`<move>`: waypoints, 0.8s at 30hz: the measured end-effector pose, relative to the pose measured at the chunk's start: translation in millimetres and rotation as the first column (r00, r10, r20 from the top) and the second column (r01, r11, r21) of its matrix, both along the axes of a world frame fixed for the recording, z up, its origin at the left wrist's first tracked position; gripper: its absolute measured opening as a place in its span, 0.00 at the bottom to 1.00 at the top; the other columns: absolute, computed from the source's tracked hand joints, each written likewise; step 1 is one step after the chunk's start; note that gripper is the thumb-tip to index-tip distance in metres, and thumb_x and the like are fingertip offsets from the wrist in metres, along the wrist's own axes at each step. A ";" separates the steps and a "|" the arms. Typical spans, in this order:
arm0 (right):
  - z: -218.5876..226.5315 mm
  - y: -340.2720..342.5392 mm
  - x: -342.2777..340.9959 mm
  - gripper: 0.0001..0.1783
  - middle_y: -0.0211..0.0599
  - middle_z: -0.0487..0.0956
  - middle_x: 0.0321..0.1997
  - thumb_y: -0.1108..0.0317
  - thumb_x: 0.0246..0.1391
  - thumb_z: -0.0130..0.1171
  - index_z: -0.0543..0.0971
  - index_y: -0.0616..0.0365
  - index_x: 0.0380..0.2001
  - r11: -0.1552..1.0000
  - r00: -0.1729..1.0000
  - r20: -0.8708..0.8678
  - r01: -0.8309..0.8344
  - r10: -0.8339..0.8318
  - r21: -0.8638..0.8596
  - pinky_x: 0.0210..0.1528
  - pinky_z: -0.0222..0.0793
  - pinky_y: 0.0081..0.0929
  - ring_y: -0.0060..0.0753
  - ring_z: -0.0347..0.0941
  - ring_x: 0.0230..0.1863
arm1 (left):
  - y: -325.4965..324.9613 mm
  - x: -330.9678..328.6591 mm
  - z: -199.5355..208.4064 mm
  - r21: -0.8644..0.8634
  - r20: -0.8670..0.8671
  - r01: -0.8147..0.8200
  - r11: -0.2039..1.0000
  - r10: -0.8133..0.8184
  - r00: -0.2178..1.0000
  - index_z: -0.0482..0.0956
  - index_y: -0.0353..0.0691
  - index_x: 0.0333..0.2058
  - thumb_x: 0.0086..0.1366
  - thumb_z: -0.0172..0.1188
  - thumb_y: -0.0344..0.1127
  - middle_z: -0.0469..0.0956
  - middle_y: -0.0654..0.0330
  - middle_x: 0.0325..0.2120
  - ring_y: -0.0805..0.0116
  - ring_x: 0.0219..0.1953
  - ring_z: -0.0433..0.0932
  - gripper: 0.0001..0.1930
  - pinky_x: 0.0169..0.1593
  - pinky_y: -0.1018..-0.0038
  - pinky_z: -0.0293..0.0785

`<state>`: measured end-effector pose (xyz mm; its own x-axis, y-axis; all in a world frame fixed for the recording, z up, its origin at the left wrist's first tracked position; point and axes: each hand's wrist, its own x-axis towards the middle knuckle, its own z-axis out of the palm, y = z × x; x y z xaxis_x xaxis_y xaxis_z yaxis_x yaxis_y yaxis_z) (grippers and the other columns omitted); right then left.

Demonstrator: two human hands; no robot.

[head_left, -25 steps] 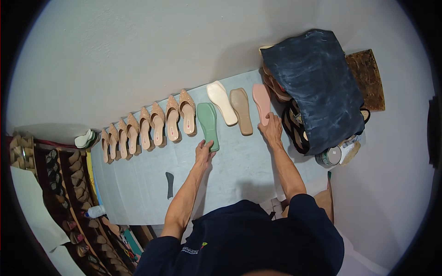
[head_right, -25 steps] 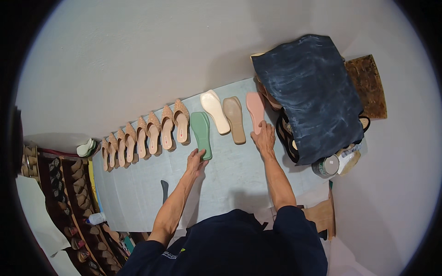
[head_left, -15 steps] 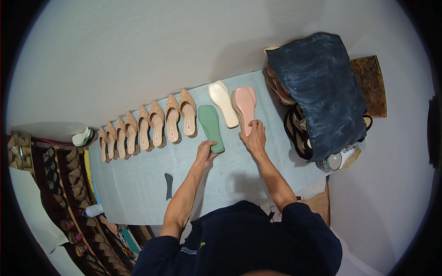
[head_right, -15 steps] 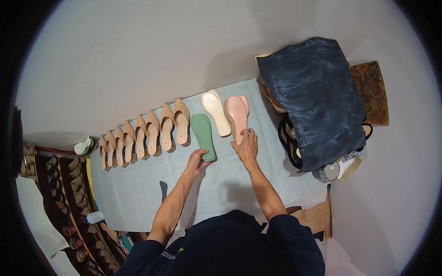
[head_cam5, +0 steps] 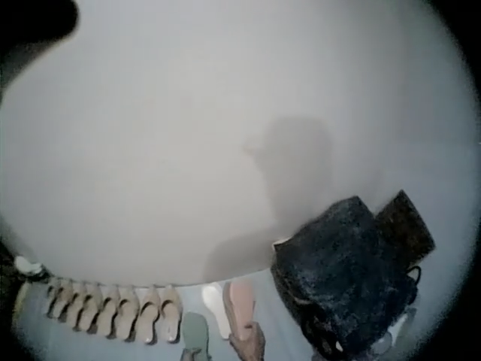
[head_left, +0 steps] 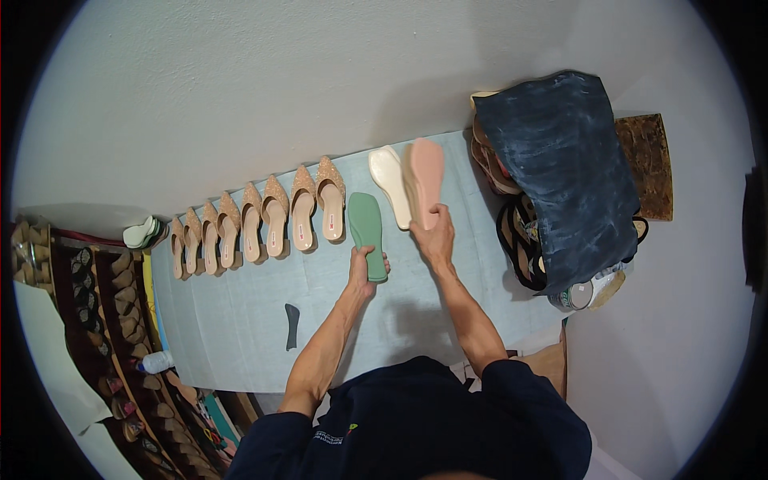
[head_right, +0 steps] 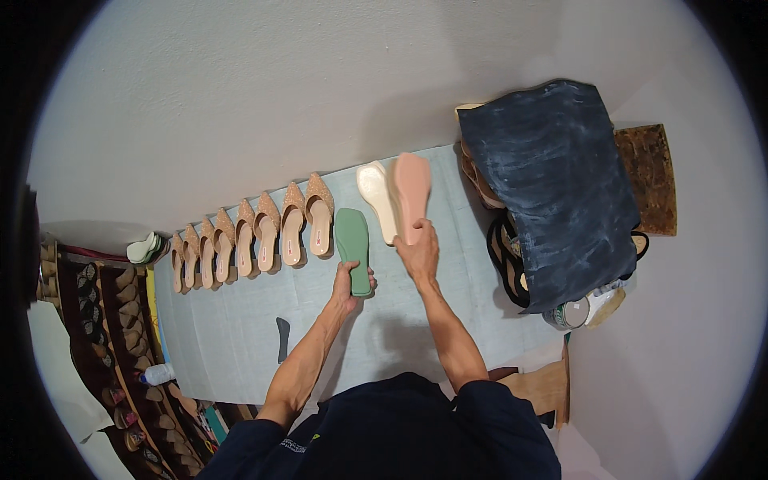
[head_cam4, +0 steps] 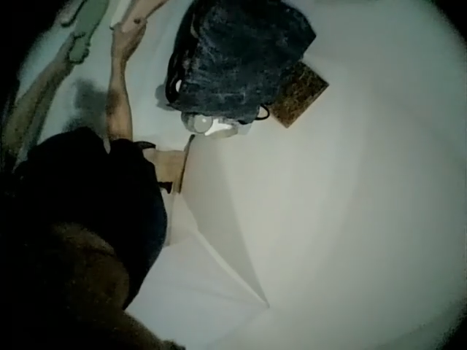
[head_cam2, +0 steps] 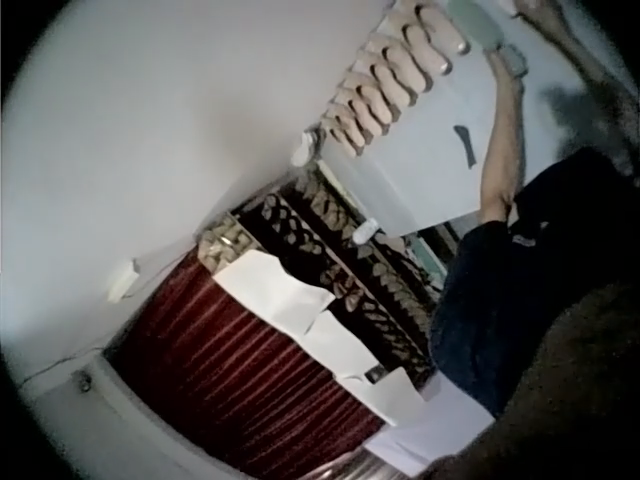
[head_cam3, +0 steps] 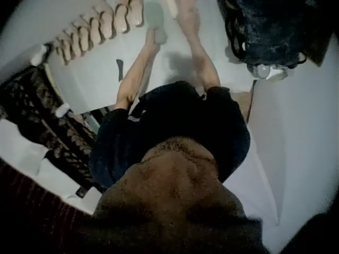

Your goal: Organizing insoles, layering materials, preparing patterns, and checking footwear components at a workstation.

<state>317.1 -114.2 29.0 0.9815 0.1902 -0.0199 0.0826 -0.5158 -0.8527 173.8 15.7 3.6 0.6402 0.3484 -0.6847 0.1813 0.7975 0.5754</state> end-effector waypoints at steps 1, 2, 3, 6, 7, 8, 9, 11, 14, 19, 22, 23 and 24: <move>0.3 9.4 -0.4 0.29 0.48 0.75 0.48 0.61 0.41 0.71 0.71 0.55 0.46 0.998 0.997 0.050 -0.060 0.061 -0.021 0.53 0.68 0.46 0.56 0.70 0.51 | 0.1 2.1 0.3 0.001 0.002 0.003 1.000 -0.003 1.000 0.69 0.33 0.40 0.67 0.49 0.42 0.73 0.51 0.31 0.61 0.27 0.74 0.15 0.36 0.64 0.79; 0.4 19.1 -1.7 0.30 0.47 0.75 0.49 0.59 0.41 0.72 0.72 0.55 0.46 0.991 0.987 0.098 -0.125 0.129 -0.042 0.54 0.68 0.46 0.56 0.70 0.52 | 2.7 0.7 -4.2 -0.082 0.017 -0.037 0.996 0.039 0.999 0.68 0.35 0.42 0.70 0.47 0.46 0.74 0.52 0.31 0.60 0.27 0.74 0.17 0.35 0.64 0.79; 1.0 25.3 -2.7 0.30 0.47 0.75 0.49 0.59 0.41 0.72 0.72 0.55 0.46 0.991 0.986 0.099 -0.129 0.133 -0.038 0.54 0.68 0.46 0.56 0.70 0.52 | 5.1 -1.6 -8.4 -0.163 0.030 -0.075 0.984 0.081 0.996 0.66 0.36 0.45 0.74 0.46 0.50 0.74 0.53 0.31 0.60 0.26 0.74 0.20 0.34 0.64 0.79; 12.7 45.2 -5.8 0.34 0.46 0.74 0.51 0.45 0.47 0.72 0.72 0.56 0.48 0.918 0.962 -0.048 -0.273 0.270 -0.286 0.55 0.67 0.48 0.57 0.70 0.53 | 6.1 -6.5 -10.8 -0.116 0.037 -0.091 0.989 0.096 0.995 0.63 0.38 0.49 0.76 0.44 0.50 0.74 0.53 0.32 0.58 0.29 0.77 0.19 0.35 0.62 0.81; 7.5 51.9 -4.5 0.34 0.46 0.74 0.51 0.45 0.47 0.72 0.72 0.56 0.48 0.917 0.959 -0.047 -0.281 0.279 -0.281 0.55 0.67 0.48 0.57 0.70 0.53 | 7.5 -7.3 -10.0 -0.110 0.037 -0.100 0.989 0.105 0.994 0.63 0.38 0.49 0.76 0.44 0.50 0.74 0.53 0.32 0.58 0.29 0.77 0.19 0.35 0.62 0.81; -6.3 47.3 3.0 0.33 0.47 0.74 0.53 0.44 0.49 0.69 0.72 0.56 0.48 0.975 0.987 -0.048 -0.157 0.151 -0.155 0.54 0.67 0.49 0.58 0.71 0.53 | -0.3 -0.8 1.1 -0.068 0.018 -0.078 0.995 0.080 0.997 0.62 0.39 0.51 0.77 0.43 0.49 0.74 0.53 0.34 0.57 0.32 0.79 0.18 0.36 0.61 0.81; -13.5 46.3 6.6 0.32 0.49 0.73 0.55 0.42 0.51 0.67 0.71 0.56 0.47 0.999 0.997 -0.066 -0.038 0.036 -0.022 0.54 0.67 0.49 0.59 0.71 0.53 | -3.8 -0.1 6.1 -0.021 -0.004 -0.069 0.997 0.069 0.998 0.61 0.40 0.52 0.78 0.42 0.47 0.74 0.53 0.35 0.56 0.35 0.81 0.16 0.37 0.59 0.82; -19.8 53.0 15.2 0.41 0.56 0.71 0.59 0.43 0.47 0.69 0.70 0.59 0.56 0.999 0.983 -0.180 -0.023 0.018 -0.027 0.57 0.68 0.48 0.57 0.70 0.58 | -2.3 -0.4 5.4 -0.008 -0.024 -0.083 0.997 0.082 0.996 0.61 0.40 0.52 0.78 0.42 0.47 0.74 0.53 0.37 0.55 0.37 0.81 0.16 0.38 0.58 0.83; -25.3 64.5 19.3 0.53 0.62 0.70 0.59 0.44 0.38 0.72 0.66 0.66 0.63 0.991 0.980 -0.198 -0.030 0.004 -0.130 0.59 0.69 0.46 0.58 0.72 0.59 | 2.8 -6.4 -7.1 0.014 -0.026 -0.075 0.997 0.075 0.997 0.62 0.40 0.52 0.78 0.43 0.45 0.74 0.53 0.40 0.56 0.41 0.81 0.15 0.40 0.57 0.83; -38.1 67.6 28.5 0.61 0.61 0.71 0.58 0.41 0.29 0.76 0.66 0.67 0.64 0.968 0.845 -0.517 -0.222 0.133 -0.114 0.61 0.70 0.46 0.60 0.71 0.60 | 6.0 -8.7 -28.3 0.033 -0.050 -0.071 0.997 0.073 0.996 0.66 0.39 0.53 0.77 0.46 0.41 0.75 0.56 0.44 0.63 0.41 0.80 0.14 0.42 0.63 0.81; -32.6 72.8 23.1 0.58 0.59 0.74 0.56 0.47 0.29 0.79 0.68 0.69 0.62 0.986 0.866 -0.498 -0.113 0.037 -0.124 0.59 0.73 0.43 0.54 0.73 0.58 | 4.6 -7.2 -23.5 -0.023 -0.098 -0.055 0.998 0.052 0.994 0.68 0.39 0.53 0.76 0.47 0.39 0.76 0.57 0.44 0.65 0.43 0.78 0.13 0.45 0.66 0.79; -30.9 75.3 21.7 0.57 0.59 0.74 0.56 0.50 0.29 0.80 0.68 0.70 0.62 0.993 0.868 -0.497 -0.081 0.026 -0.090 0.58 0.74 0.41 0.51 0.74 0.58 | 5.7 -8.2 -22.8 -0.008 -0.097 -0.023 1.000 0.022 0.995 0.68 0.39 0.53 0.76 0.47 0.39 0.75 0.58 0.44 0.65 0.43 0.78 0.14 0.46 0.65 0.80; -28.8 72.3 21.4 0.57 0.59 0.74 0.56 0.50 0.29 0.80 0.68 0.70 0.62 0.993 0.868 -0.495 -0.083 0.030 -0.085 0.58 0.74 0.41 0.51 0.74 0.58 | 6.2 -8.9 -22.0 0.006 -0.097 0.009 1.000 -0.009 0.995 0.67 0.40 0.53 0.76 0.47 0.39 0.75 0.58 0.43 0.65 0.43 0.78 0.14 0.47 0.64 0.80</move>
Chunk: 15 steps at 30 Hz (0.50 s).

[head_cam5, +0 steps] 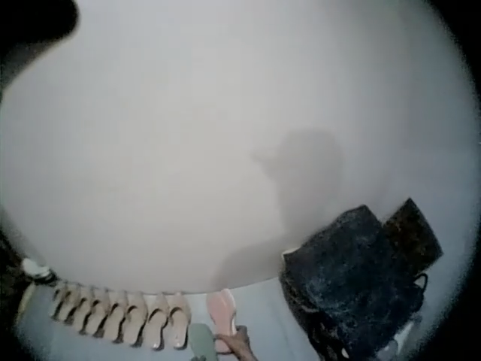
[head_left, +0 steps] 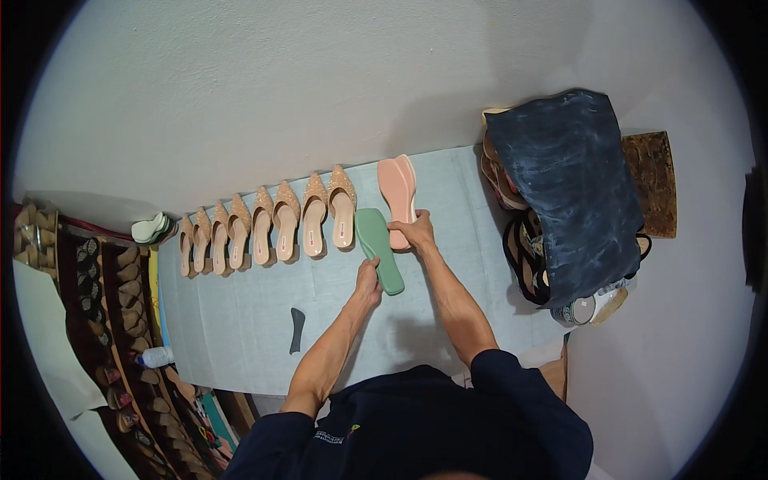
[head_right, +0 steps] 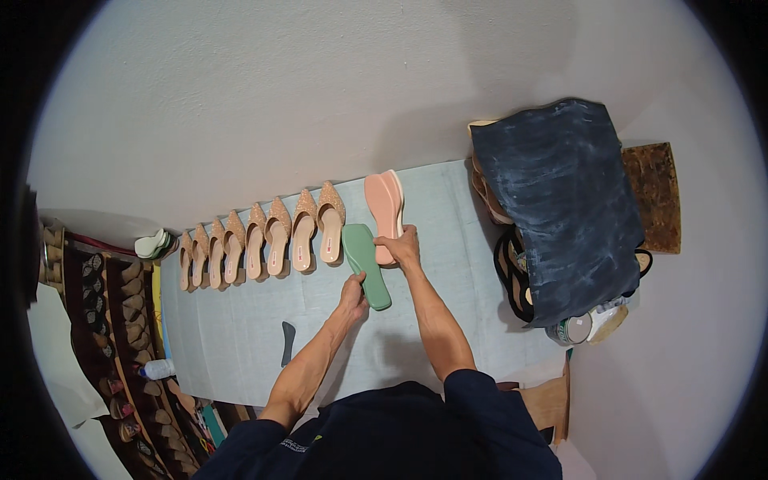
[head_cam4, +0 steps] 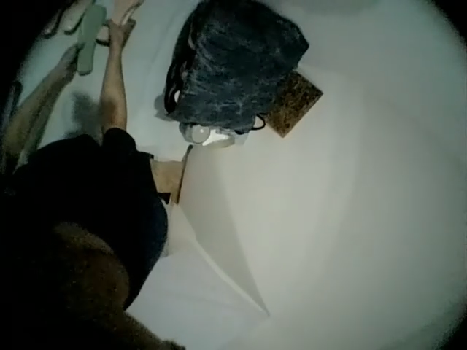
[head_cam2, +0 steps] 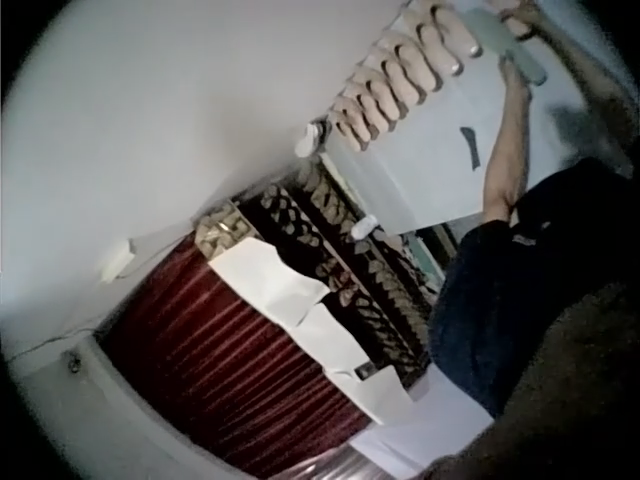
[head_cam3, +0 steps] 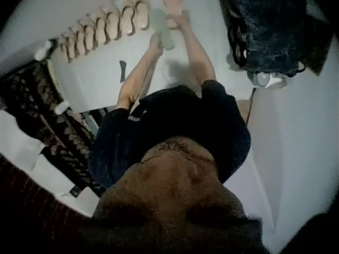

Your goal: Organizing insoles, layering materials, preparing patterns, and checking footwear components at a workstation.

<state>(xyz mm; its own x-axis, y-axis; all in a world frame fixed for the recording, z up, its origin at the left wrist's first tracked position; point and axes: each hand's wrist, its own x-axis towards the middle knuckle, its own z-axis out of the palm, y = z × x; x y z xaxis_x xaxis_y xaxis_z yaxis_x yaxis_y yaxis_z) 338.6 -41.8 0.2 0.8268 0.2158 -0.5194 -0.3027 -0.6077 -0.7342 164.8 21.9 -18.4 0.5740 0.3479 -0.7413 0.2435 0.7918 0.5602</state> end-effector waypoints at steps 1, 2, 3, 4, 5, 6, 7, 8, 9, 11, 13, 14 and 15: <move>2.4 -9.3 0.6 0.55 0.58 0.75 0.57 0.55 0.34 0.80 0.65 0.71 0.63 0.984 0.995 -0.096 0.006 0.011 0.176 0.54 0.77 0.38 0.47 0.75 0.57 | -0.6 0.0 0.7 0.004 0.002 0.000 1.000 0.000 1.000 0.67 0.40 0.53 0.76 0.47 0.39 0.75 0.58 0.43 0.65 0.43 0.78 0.14 0.47 0.64 0.80; 2.9 -23.2 2.3 0.54 0.56 0.75 0.58 0.60 0.38 0.79 0.63 0.72 0.65 0.939 0.982 -0.188 0.034 0.032 0.341 0.49 0.81 0.35 0.44 0.77 0.55 | -4.3 2.5 -0.3 -0.018 0.034 0.022 1.000 -0.021 0.999 0.68 0.39 0.53 0.76 0.47 0.39 0.75 0.58 0.44 0.65 0.45 0.78 0.13 0.48 0.64 0.79; 6.7 -34.2 -2.1 0.54 0.56 0.75 0.58 0.60 0.38 0.79 0.63 0.72 0.65 0.939 0.980 -0.192 0.021 0.048 0.344 0.49 0.81 0.35 0.44 0.77 0.55 | -5.0 -2.3 -1.5 -0.035 0.059 0.022 0.999 -0.020 0.998 0.68 0.39 0.53 0.76 0.47 0.39 0.75 0.57 0.46 0.64 0.46 0.78 0.13 0.50 0.64 0.79; 15.8 -45.6 -12.8 0.53 0.53 0.74 0.59 0.62 0.41 0.78 0.61 0.71 0.66 0.884 0.919 -0.342 -0.015 0.197 0.467 0.52 0.78 0.33 0.41 0.76 0.57 | -5.7 -11.5 -1.6 -0.031 0.051 -0.007 1.000 0.008 0.999 0.68 0.39 0.53 0.76 0.47 0.39 0.75 0.57 0.46 0.64 0.46 0.78 0.13 0.50 0.64 0.79; 26.1 -56.9 -24.8 0.52 0.49 0.74 0.60 0.64 0.44 0.77 0.60 0.70 0.67 0.814 0.823 -0.455 -0.014 0.339 0.580 0.56 0.76 0.32 0.38 0.74 0.59 | -10.1 -13.6 -0.2 -0.051 0.102 -0.048 0.998 0.053 0.993 0.68 0.38 0.54 0.76 0.46 0.38 0.75 0.55 0.48 0.62 0.49 0.77 0.14 0.55 0.64 0.76; 31.5 -68.6 -40.5 0.52 0.49 0.74 0.60 0.64 0.44 0.77 0.60 0.70 0.67 0.814 0.823 -0.452 -0.020 0.342 0.580 0.56 0.76 0.32 0.38 0.74 0.59 | -16.0 -12.4 2.0 -0.073 0.157 -0.078 0.994 0.089 0.984 0.68 0.38 0.56 0.76 0.46 0.37 0.75 0.53 0.50 0.60 0.52 0.76 0.15 0.59 0.63 0.73; 34.3 -82.8 -59.9 0.51 0.47 0.74 0.61 0.65 0.45 0.76 0.61 0.67 0.68 0.799 0.832 -0.415 -0.056 0.369 0.599 0.59 0.73 0.32 0.36 0.73 0.60 | -23.2 -17.0 3.5 -0.074 0.159 -0.084 0.994 0.094 0.983 0.68 0.38 0.56 0.76 0.46 0.37 0.75 0.53 0.50 0.60 0.52 0.76 0.15 0.59 0.63 0.73; 36.9 -95.9 -75.5 0.50 0.45 0.74 0.61 0.65 0.46 0.76 0.61 0.64 0.68 0.782 0.842 -0.375 -0.088 0.389 0.616 0.62 0.69 0.32 0.35 0.72 0.61 | -32.9 -23.7 5.1 -0.109 0.229 -0.102 0.989 0.125 0.965 0.67 0.38 0.58 0.75 0.45 0.38 0.74 0.52 0.53 0.58 0.55 0.75 0.17 0.63 0.62 0.69; 38.1 -106.1 -88.0 0.50 0.45 0.74 0.61 0.65 0.46 0.76 0.61 0.64 0.68 0.785 0.847 -0.371 -0.083 0.380 0.614 0.62 0.69 0.32 0.35 0.72 0.61 | -43.1 -28.6 7.0 -0.148 0.296 -0.109 0.983 0.149 0.943 0.66 0.37 0.60 0.75 0.44 0.38 0.73 0.50 0.56 0.56 0.57 0.73 0.19 0.67 0.61 0.65; 42.1 -117.1 -110.2 0.50 0.44 0.74 0.61 0.63 0.45 0.76 0.62 0.59 0.69 0.764 0.875 -0.315 -0.092 0.369 0.639 0.64 0.67 0.35 0.38 0.72 0.61 | -52.7 -44.2 14.4 -0.173 0.283 -0.078 0.982 0.126 0.951 0.66 0.38 0.61 0.74 0.44 0.41 0.70 0.51 0.58 0.59 0.61 0.69 0.22 0.69 0.60 0.58; 60.6 -123.0 -121.4 0.53 0.45 0.73 0.63 0.61 0.44 0.76 0.60 0.56 0.71 0.769 0.866 -0.297 -0.144 0.403 0.623 0.65 0.65 0.35 0.38 0.70 0.63 | -54.5 -69.1 16.2 -0.224 0.231 -0.044 0.974 0.097 0.968 0.65 0.39 0.63 0.72 0.44 0.47 0.65 0.55 0.64 0.63 0.68 0.60 0.27 0.72 0.56 0.44; 71.3 -123.2 -127.4 0.56 0.48 0.72 0.65 0.59 0.42 0.77 0.59 0.54 0.72 0.765 0.863 -0.150 -0.333 0.483 0.551 0.65 0.65 0.35 0.38 0.68 0.65 | -55.0 -81.4 11.6 -0.143 0.219 -0.116 0.983 0.146 0.965 0.66 0.41 0.64 0.72 0.40 0.51 0.62 0.57 0.68 0.65 0.69 0.56 0.28 0.71 0.55 0.38; 76.2 -126.2 -130.5 0.58 0.50 0.71 0.66 0.57 0.40 0.77 0.57 0.51 0.73 0.748 0.831 -0.011 -0.495 0.556 0.443 0.65 0.65 0.34 0.37 0.67 0.67 | -52.2 -95.1 6.5 -0.142 0.221 -0.109 0.984 0.139 0.965 0.66 0.41 0.64 0.72 0.40 0.51 0.62 0.57 0.68 0.65 0.69 0.56 0.28 0.71 0.55 0.38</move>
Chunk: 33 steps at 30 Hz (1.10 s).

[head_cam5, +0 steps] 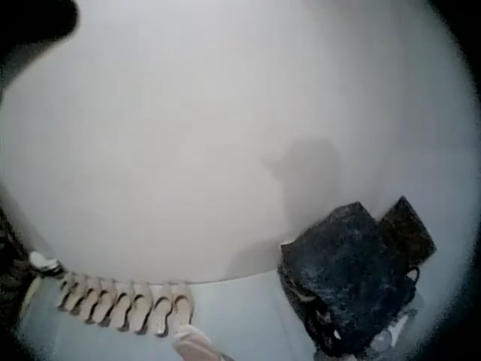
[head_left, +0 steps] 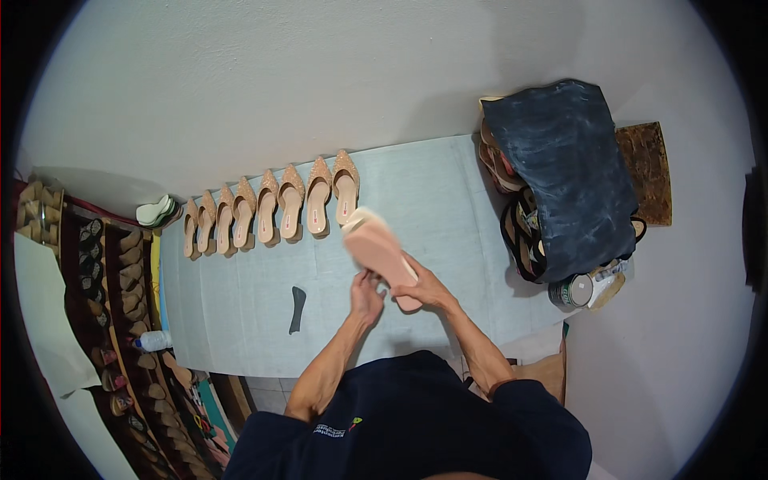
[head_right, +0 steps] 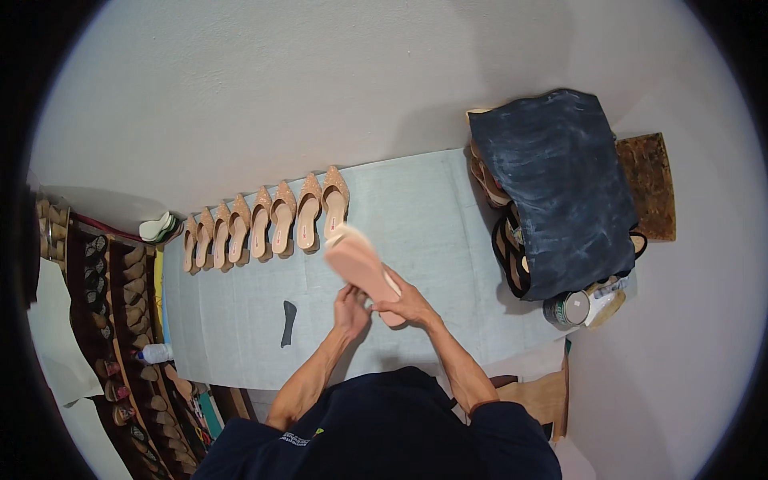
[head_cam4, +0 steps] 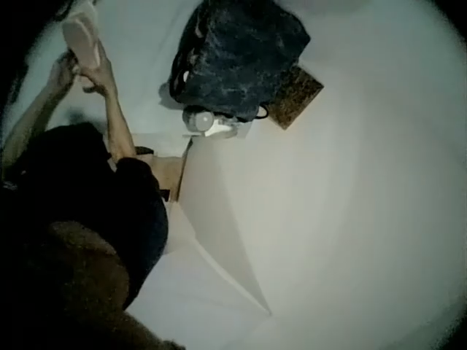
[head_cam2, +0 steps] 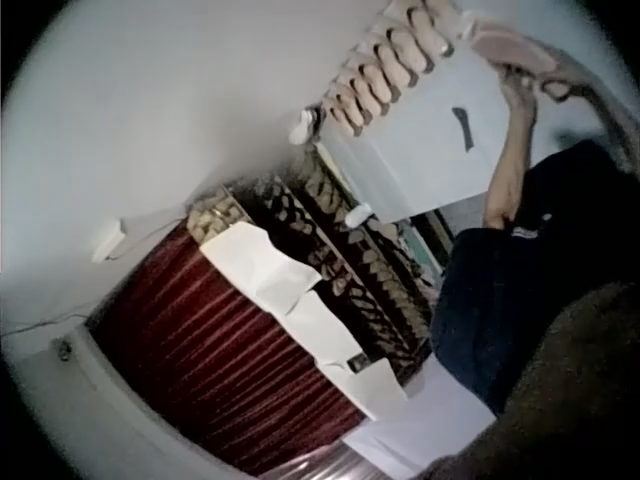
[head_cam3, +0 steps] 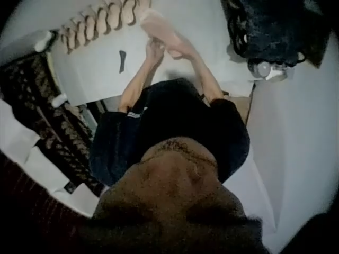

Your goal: Organizing insoles, layering materials, preparing patterns, and checking footwear components at a workstation.

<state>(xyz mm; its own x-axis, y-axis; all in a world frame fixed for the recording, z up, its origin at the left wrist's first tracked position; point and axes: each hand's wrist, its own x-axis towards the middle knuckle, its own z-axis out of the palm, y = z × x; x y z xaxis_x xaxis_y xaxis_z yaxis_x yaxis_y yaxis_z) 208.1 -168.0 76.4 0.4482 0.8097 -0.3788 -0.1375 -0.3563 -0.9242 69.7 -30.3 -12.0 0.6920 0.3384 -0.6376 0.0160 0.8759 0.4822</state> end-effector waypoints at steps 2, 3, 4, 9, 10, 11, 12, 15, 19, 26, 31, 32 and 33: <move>-3.2 -0.9 -11.0 0.58 0.48 0.71 0.66 0.59 0.39 0.75 0.57 0.47 0.74 0.997 0.975 0.210 -0.071 0.070 -0.003 0.62 0.68 0.36 0.42 0.69 0.65 | 17.6 -41.7 -6.2 0.207 0.123 -0.214 0.955 0.192 0.974 0.60 0.44 0.69 0.73 0.37 0.53 0.57 0.59 0.71 0.65 0.69 0.57 0.31 0.70 0.56 0.42; 0.7 1.1 -17.2 0.57 0.47 0.72 0.64 0.61 0.39 0.74 0.57 0.46 0.74 0.981 0.899 0.393 -0.170 0.192 -0.091 0.60 0.69 0.38 0.45 0.70 0.62 | 27.5 -65.4 -2.8 0.301 0.149 -0.294 0.907 0.259 0.954 0.55 0.45 0.71 0.73 0.38 0.54 0.54 0.57 0.72 0.63 0.71 0.54 0.33 0.71 0.56 0.42; 2.7 3.4 -21.4 0.57 0.45 0.72 0.63 0.63 0.39 0.73 0.58 0.46 0.74 0.949 0.773 0.550 -0.249 0.315 -0.193 0.58 0.70 0.40 0.48 0.71 0.59 | 36.4 -84.3 6.4 0.390 0.182 -0.371 0.843 0.324 0.928 0.51 0.46 0.73 0.73 0.39 0.56 0.51 0.56 0.73 0.61 0.72 0.52 0.35 0.71 0.56 0.42; -31.0 12.1 -43.4 0.57 0.40 0.71 0.63 0.65 0.37 0.73 0.59 0.43 0.73 0.897 0.504 0.754 -0.359 0.420 -0.259 0.57 0.66 0.50 0.49 0.68 0.59 | 48.2 -147.0 39.7 0.921 -0.194 0.149 0.360 0.093 0.977 0.36 0.44 0.75 0.60 0.63 0.63 0.37 0.45 0.75 0.50 0.76 0.40 0.58 0.74 0.54 0.39; -42.4 9.7 -44.6 0.57 0.39 0.70 0.64 0.65 0.37 0.74 0.59 0.41 0.73 0.888 0.417 0.803 -0.363 0.426 -0.282 0.58 0.65 0.54 0.49 0.66 0.61 | 44.9 -148.4 42.8 0.931 -0.361 0.363 0.043 -0.060 0.931 0.36 0.43 0.75 0.54 0.72 0.61 0.37 0.41 0.74 0.48 0.76 0.41 0.64 0.74 0.53 0.41; -47.5 11.2 -45.0 0.60 0.40 0.67 0.68 0.61 0.34 0.77 0.59 0.41 0.73 0.883 0.441 0.779 -0.362 0.445 -0.300 0.64 0.60 0.58 0.51 0.62 0.66 | 43.7 -149.4 41.7 0.883 -0.468 0.464 -0.066 -0.105 0.877 0.40 0.42 0.74 0.40 0.83 0.51 0.39 0.38 0.73 0.41 0.74 0.43 0.71 0.73 0.51 0.45; -45.2 12.1 -45.1 0.60 0.40 0.67 0.68 0.61 0.34 0.77 0.59 0.41 0.73 0.877 0.436 0.778 -0.377 0.452 -0.298 0.64 0.60 0.58 0.51 0.62 0.66 | 44.3 -147.0 36.8 0.882 -0.472 0.468 -0.059 -0.091 0.877 0.40 0.42 0.74 0.40 0.83 0.51 0.39 0.38 0.73 0.41 0.74 0.43 0.71 0.73 0.51 0.45; -30.7 8.1 -41.1 0.64 0.45 0.58 0.75 0.46 0.32 0.79 0.58 0.47 0.73 0.895 0.462 0.785 -0.367 0.413 -0.254 0.74 0.50 0.55 0.53 0.52 0.75 | 47.9 -136.6 31.1 0.861 -0.506 0.495 -0.122 -0.088 0.858 0.47 0.42 0.73 0.37 0.82 0.40 0.42 0.38 0.72 0.36 0.73 0.46 0.67 0.72 0.50 0.51; -70.2 -8.4 -40.9 0.56 0.52 0.58 0.74 0.42 0.45 0.71 0.60 0.58 0.71 0.996 0.850 0.526 -0.028 -0.020 0.083 0.73 0.54 0.46 0.57 0.54 0.73 | 46.6 -122.7 34.5 0.920 -0.389 0.392 0.017 -0.087 0.917 0.43 0.44 0.74 0.38 0.81 0.38 0.47 0.40 0.70 0.43 0.70 0.54 0.68 0.71 0.60 0.58; -75.5 -11.1 -48.1 0.30 0.49 0.61 0.73 0.52 0.63 0.56 0.72 0.58 0.62 0.979 0.880 0.430 0.169 -0.200 0.111 0.72 0.55 0.46 0.57 0.58 0.71 | 26.4 -120.7 37.8 0.867 -0.465 0.487 0.102 -0.183 0.866 0.39 0.46 0.75 0.39 0.80 0.34 0.47 0.40 0.67 0.41 0.68 0.56 0.69 0.69 0.58 0.63; -73.3 -25.0 -51.3 0.26 0.50 0.69 0.68 0.57 0.60 0.58 0.76 0.55 0.59 0.969 0.731 0.637 0.182 -0.245 0.164 0.75 0.48 0.48 0.54 0.55 0.73 | 19.3 -119.7 44.3 0.874 -0.472 0.484 0.025 -0.185 0.862 0.36 0.44 0.74 0.39 0.80 0.33 0.37 0.37 0.70 0.37 0.71 0.49 0.70 0.70 0.54 0.61; -59.6 -22.1 -52.0 0.25 0.49 0.72 0.63 0.59 0.57 0.60 0.78 0.55 0.57 0.982 0.591 0.784 0.129 -0.189 0.140 0.73 0.52 0.48 0.53 0.59 0.70 | 18.7 -119.5 43.5 0.878 -0.469 0.479 0.011 -0.179 0.865 0.35 0.44 0.74 0.39 0.81 0.33 0.34 0.37 0.71 0.36 0.72 0.46 0.71 0.70 0.52 0.61; -52.4 -19.4 -54.2 0.24 0.47 0.76 0.59 0.61 0.54 0.63 0.80 0.55 0.54 0.991 0.424 0.896 0.080 -0.129 0.105 0.70 0.55 0.47 0.51 0.64 0.67 | 17.9 -121.4 43.3 0.865 -0.495 0.501 -0.002 -0.166 0.853 0.33 0.43 0.74 0.37 0.82 0.34 0.31 0.37 0.72 0.36 0.73 0.45 0.73 0.71 0.53 0.60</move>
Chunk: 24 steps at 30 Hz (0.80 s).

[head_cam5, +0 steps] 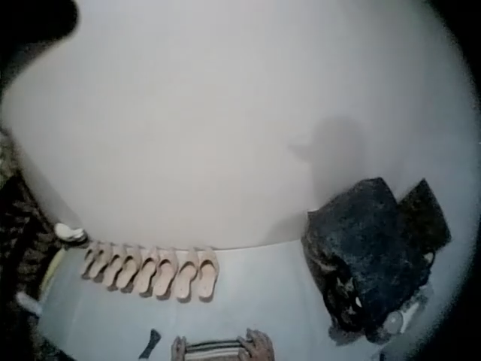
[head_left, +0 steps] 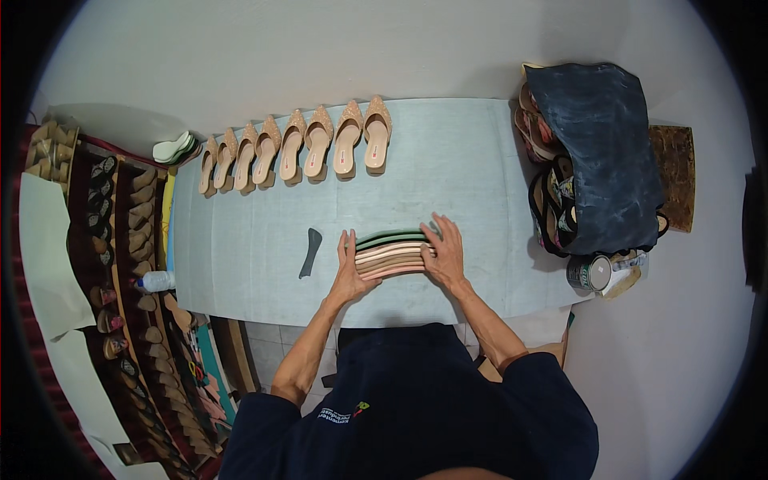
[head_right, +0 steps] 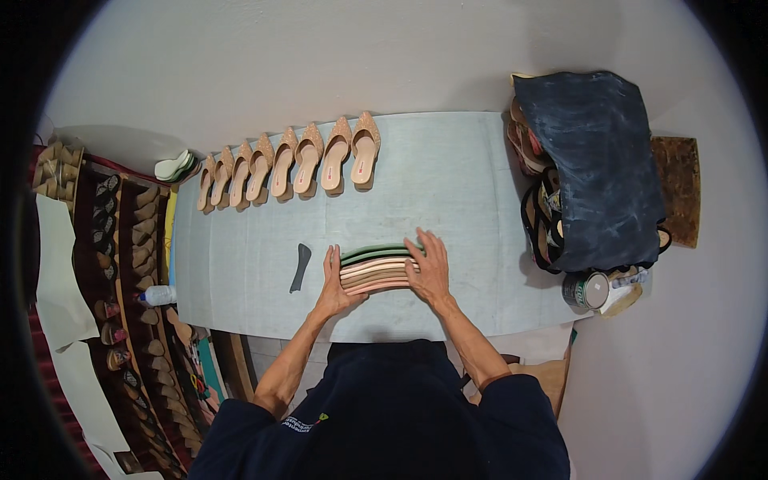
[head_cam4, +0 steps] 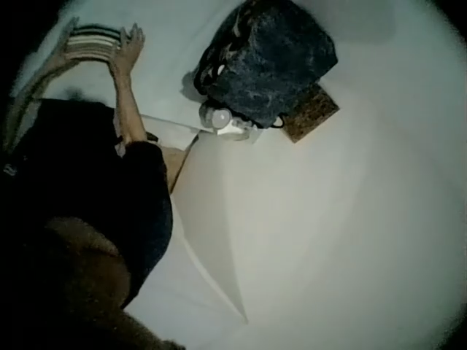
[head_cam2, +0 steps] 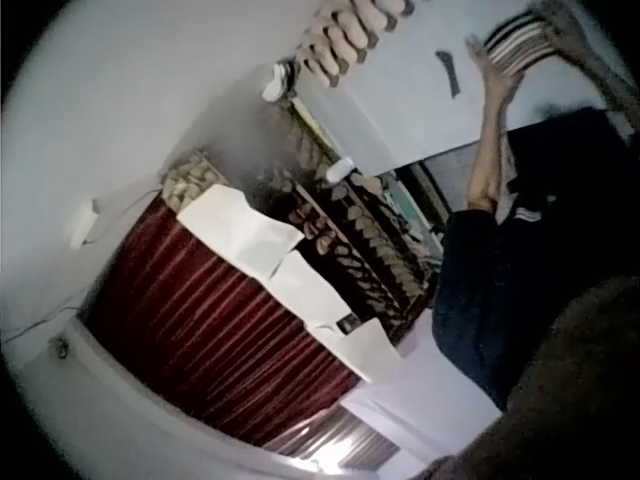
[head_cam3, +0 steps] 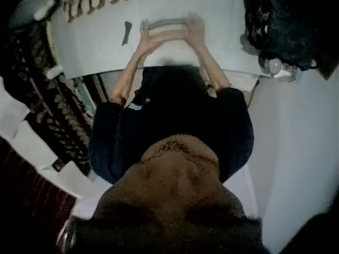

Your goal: Organizing insoles, layering materials, preparing patterns, and checking footwear components at a workstation.

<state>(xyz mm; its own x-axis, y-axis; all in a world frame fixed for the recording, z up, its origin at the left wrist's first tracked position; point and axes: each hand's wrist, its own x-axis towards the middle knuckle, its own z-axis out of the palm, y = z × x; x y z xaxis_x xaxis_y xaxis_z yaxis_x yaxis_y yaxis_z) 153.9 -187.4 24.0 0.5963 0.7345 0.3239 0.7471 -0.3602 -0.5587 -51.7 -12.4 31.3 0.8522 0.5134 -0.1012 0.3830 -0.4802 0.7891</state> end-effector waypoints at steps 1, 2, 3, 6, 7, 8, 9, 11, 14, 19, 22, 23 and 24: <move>-0.3 0.6 -4.5 0.24 0.47 0.76 0.59 0.61 0.54 0.63 0.80 0.55 0.54 1.000 1.000 -0.001 -0.007 0.007 -0.003 0.70 0.55 0.47 0.51 0.64 0.67 | -0.5 -1.9 -0.4 -0.003 -0.001 -0.007 1.000 0.007 1.000 0.33 0.43 0.74 0.37 0.82 0.34 0.31 0.37 0.72 0.36 0.73 0.45 0.73 0.71 0.53 0.60; -0.3 -1.9 -9.1 0.21 0.43 0.77 0.54 0.62 0.53 0.64 0.82 0.56 0.50 0.996 0.996 -0.007 -0.086 0.086 0.006 0.65 0.59 0.45 0.47 0.68 0.60 | -0.8 -0.7 -0.2 -0.023 0.011 -0.012 1.000 0.012 1.000 0.32 0.43 0.74 0.37 0.82 0.34 0.31 0.37 0.72 0.36 0.73 0.44 0.74 0.71 0.53 0.60; -0.3 -3.2 -13.3 0.17 0.40 0.79 0.48 0.64 0.52 0.66 0.83 0.56 0.46 0.986 0.986 -0.012 -0.165 0.166 0.015 0.60 0.63 0.43 0.44 0.72 0.53 | -1.4 0.5 -0.2 -0.043 0.023 -0.018 0.999 0.019 1.000 0.31 0.43 0.74 0.36 0.82 0.34 0.31 0.38 0.72 0.37 0.73 0.44 0.75 0.71 0.54 0.60; -8.7 -2.2 -21.3 0.11 0.34 0.78 0.38 0.64 0.52 0.66 0.84 0.55 0.39 0.984 0.984 -0.061 -0.162 0.167 0.076 0.50 0.64 0.39 0.38 0.73 0.42 | -2.3 1.9 -1.2 -0.019 0.020 -0.020 1.000 0.020 1.000 0.29 0.43 0.74 0.35 0.82 0.34 0.31 0.38 0.72 0.37 0.73 0.43 0.76 0.71 0.55 0.60; -10.3 -2.8 -23.1 0.11 0.35 0.78 0.38 0.65 0.53 0.66 0.84 0.54 0.39 0.990 0.983 -0.121 -0.130 0.137 0.062 0.49 0.64 0.39 0.38 0.73 0.42 | -1.8 2.0 -1.5 -0.004 0.022 -0.019 1.000 0.019 1.000 0.29 0.42 0.74 0.35 0.82 0.34 0.31 0.38 0.72 0.37 0.73 0.43 0.77 0.71 0.55 0.61; -7.9 -1.2 -25.3 0.10 0.35 0.77 0.38 0.64 0.55 0.64 0.84 0.52 0.39 0.988 0.981 -0.124 -0.139 0.147 0.071 0.47 0.63 0.38 0.37 0.72 0.42 | -0.3 1.2 -2.0 0.001 0.014 -0.010 1.000 0.010 1.000 0.27 0.42 0.73 0.34 0.82 0.35 0.30 0.37 0.72 0.36 0.74 0.42 0.77 0.71 0.54 0.61; -5.5 1.0 -26.9 0.10 0.35 0.77 0.38 0.64 0.55 0.64 0.84 0.52 0.39 0.987 0.980 -0.125 -0.145 0.153 0.071 0.47 0.63 0.38 0.37 0.72 0.42 | -0.4 0.4 -2.3 0.001 0.013 -0.016 1.000 0.016 1.000 0.27 0.42 0.73 0.34 0.82 0.35 0.30 0.37 0.72 0.36 0.74 0.42 0.77 0.71 0.54 0.61; -1.0 5.1 -27.3 0.12 0.34 0.76 0.38 0.61 0.57 0.62 0.84 0.49 0.43 0.990 0.984 -0.108 -0.144 0.143 -0.003 0.47 0.61 0.38 0.37 0.69 0.42 | -1.2 0.4 -3.1 -0.016 -0.015 -0.015 1.000 0.015 1.000 0.27 0.42 0.73 0.34 0.82 0.36 0.29 0.36 0.72 0.36 0.74 0.41 0.78 0.71 0.53 0.61; 4.7 6.6 -24.8 0.14 0.33 0.75 0.38 0.61 0.58 0.59 0.83 0.46 0.47 0.980 0.979 -0.111 -0.182 0.172 -0.083 0.46 0.60 0.38 0.37 0.67 0.42 | -1.0 0.7 -2.7 -0.006 -0.012 -0.014 1.000 0.014 1.000 0.27 0.42 0.73 0.34 0.83 0.37 0.28 0.36 0.72 0.35 0.74 0.41 0.78 0.71 0.52 0.61; 18.9 13.4 -23.1 0.16 0.33 0.74 0.38 0.60 0.59 0.55 0.83 0.46 0.49 0.949 0.973 -0.121 -0.221 0.198 -0.224 0.46 0.60 0.38 0.37 0.67 0.42 | 0.7 0.2 -3.2 0.001 -0.020 -0.006 1.000 0.006 1.000 0.26 0.43 0.73 0.33 0.83 0.38 0.28 0.36 0.72 0.34 0.74 0.40 0.79 0.71 0.52 0.61; 22.6 20.2 -20.5 0.18 0.37 0.74 0.38 0.59 0.61 0.52 0.83 0.46 0.50 0.900 0.966 -0.081 -0.259 0.247 -0.350 0.45 0.62 0.40 0.40 0.69 0.41 | 1.9 0.3 -3.4 -0.002 -0.021 -0.004 1.000 0.004 1.000 0.25 0.43 0.73 0.33 0.83 0.38 0.27 0.36 0.72 0.34 0.74 0.40 0.79 0.71 0.51 0.61; 20.6 22.1 -18.6 0.19 0.40 0.76 0.39 0.59 0.62 0.50 0.83 0.46 0.52 0.870 0.958 -0.068 -0.281 0.278 -0.405 0.44 0.65 0.42 0.43 0.71 0.40 | 1.8 0.1 -2.8 -0.020 -0.019 -0.005 1.000 0.005 1.000 0.25 0.43 0.73 0.33 0.83 0.38 0.27 0.36 0.72 0.34 0.74 0.40 0.79 0.71 0.51 0.60; 10.3 22.9 -14.6 0.19 0.40 0.76 0.39 0.59 0.62 0.50 0.83 0.46 0.52 0.872 0.960 -0.064 -0.276 0.274 -0.404 0.44 0.65 0.42 0.43 0.71 0.40 | 1.8 0.7 -3.1 -0.019 -0.016 -0.001 1.000 0.001 1.000 0.25 0.43 0.73 0.33 0.83 0.38 0.27 0.36 0.72 0.34 0.74 0.40 0.79 0.71 0.51 0.60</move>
<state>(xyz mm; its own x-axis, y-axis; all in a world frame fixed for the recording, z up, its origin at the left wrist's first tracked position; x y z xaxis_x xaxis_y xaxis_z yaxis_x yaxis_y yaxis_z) 139.3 -164.5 34.3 0.3520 0.9351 -0.0397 0.8468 -0.3363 -0.4120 -51.0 -10.6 28.2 0.8500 0.5119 -0.1240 0.3957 -0.4651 0.7919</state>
